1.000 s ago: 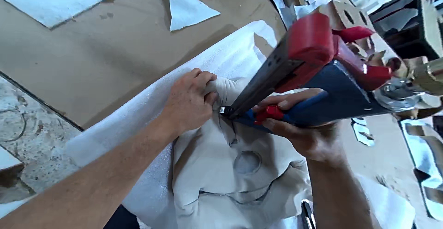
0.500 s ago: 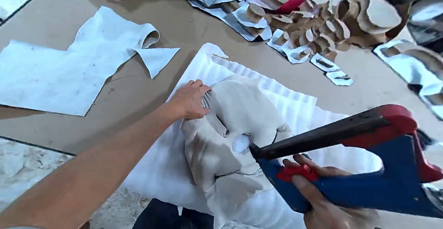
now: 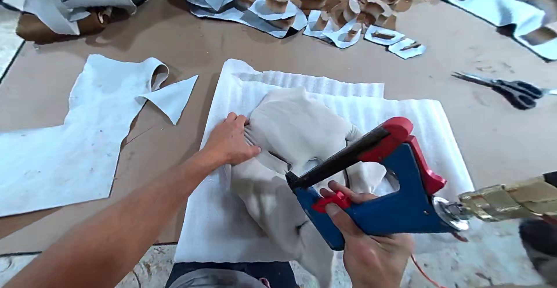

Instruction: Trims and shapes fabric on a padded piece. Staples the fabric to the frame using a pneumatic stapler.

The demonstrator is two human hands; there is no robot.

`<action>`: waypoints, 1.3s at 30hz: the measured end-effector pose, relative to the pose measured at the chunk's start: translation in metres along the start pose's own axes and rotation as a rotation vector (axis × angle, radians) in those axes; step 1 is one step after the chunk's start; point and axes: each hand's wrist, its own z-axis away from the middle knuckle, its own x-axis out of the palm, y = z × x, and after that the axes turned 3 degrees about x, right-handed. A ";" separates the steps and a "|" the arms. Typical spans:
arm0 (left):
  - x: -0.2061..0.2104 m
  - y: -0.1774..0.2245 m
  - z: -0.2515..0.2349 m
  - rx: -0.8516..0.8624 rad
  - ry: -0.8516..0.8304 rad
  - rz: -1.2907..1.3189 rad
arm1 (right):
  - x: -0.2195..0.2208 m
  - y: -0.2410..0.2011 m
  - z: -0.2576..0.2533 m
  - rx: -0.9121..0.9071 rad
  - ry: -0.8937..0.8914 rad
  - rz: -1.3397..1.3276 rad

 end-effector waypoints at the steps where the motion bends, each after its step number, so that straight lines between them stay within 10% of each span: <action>1: 0.001 0.003 0.009 -0.013 -0.035 0.001 | 0.009 -0.002 0.006 -0.020 0.034 0.031; 17: 0.020 -0.011 -0.077 0.699 0.250 0.261 | 0.119 -0.004 0.019 -0.074 0.357 0.565; 39: 0.038 -0.012 -0.069 0.682 0.276 0.178 | 0.157 0.016 0.028 -0.090 0.478 0.536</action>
